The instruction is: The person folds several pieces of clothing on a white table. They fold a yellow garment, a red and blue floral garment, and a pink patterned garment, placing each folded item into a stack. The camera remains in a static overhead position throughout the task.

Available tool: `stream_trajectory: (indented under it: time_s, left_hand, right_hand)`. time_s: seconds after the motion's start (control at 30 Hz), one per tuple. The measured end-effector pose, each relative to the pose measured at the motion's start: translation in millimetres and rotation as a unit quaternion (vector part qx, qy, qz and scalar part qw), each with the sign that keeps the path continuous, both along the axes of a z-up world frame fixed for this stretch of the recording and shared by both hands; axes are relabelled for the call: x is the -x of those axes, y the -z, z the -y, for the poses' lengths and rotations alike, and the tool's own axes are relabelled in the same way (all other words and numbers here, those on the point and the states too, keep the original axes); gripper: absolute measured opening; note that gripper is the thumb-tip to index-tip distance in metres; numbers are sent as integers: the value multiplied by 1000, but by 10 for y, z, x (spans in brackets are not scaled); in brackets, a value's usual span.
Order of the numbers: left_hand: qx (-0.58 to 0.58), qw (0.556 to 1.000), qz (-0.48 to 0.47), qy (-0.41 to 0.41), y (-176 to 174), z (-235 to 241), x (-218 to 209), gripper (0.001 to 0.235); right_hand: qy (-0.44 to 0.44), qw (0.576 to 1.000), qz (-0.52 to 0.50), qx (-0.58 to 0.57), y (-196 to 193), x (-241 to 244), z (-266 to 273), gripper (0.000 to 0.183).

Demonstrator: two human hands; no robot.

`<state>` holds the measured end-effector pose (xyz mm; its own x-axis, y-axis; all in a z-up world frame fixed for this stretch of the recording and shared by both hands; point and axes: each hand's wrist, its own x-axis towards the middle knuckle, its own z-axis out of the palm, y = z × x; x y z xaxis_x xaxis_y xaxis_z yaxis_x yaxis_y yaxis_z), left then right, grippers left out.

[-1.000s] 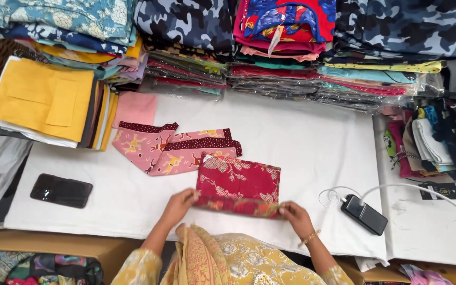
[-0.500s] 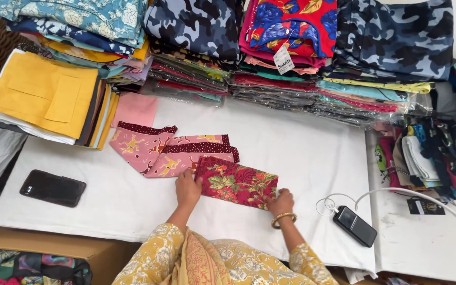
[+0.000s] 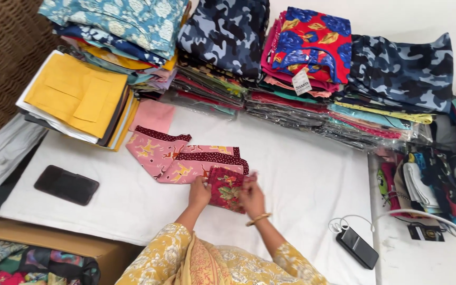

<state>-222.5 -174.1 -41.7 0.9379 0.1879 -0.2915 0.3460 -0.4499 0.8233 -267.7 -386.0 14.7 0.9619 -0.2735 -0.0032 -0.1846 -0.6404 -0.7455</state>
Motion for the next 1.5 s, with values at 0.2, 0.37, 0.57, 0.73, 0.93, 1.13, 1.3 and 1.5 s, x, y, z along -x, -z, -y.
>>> stream_trajectory:
  time_s: [0.2, 0.37, 0.57, 0.73, 0.93, 1.13, 1.3, 1.5]
  left_hand:
    - [16, 999, -30, 30, 296, 25, -159, 27]
    - [75, 991, -39, 108, -522, -47, 18, 54]
    - [92, 980, 70, 159, -339, -23, 32, 64]
    - [161, 979, -68, 108, -61, -231, -80, 53]
    - [246, 961, 10, 128, 127, -240, -118, 49]
    - [277, 950, -22, 145, -94, -292, -105, 56]
    - [177, 967, -86, 160, -452, -341, -128, 67]
    - [128, 913, 217, 319, -78, -185, -98, 71]
  right_hand:
    - [-138, 982, -92, -86, -476, -11, -812, 34]
    - [-18, 993, -69, -96, -297, 133, -263, 21]
    - [-2, 999, -53, -2, -463, 72, -236, 22]
    - [-203, 977, -45, -40, -709, 1, -755, 31]
    - [-86, 993, -56, -58, -426, 160, -891, 16]
    - [-88, 991, 75, 73, -584, 169, -1061, 15]
    - [-217, 972, 38, 79, -598, 173, -1075, 31]
    - [-44, 991, 73, 105, -244, 312, -349, 31]
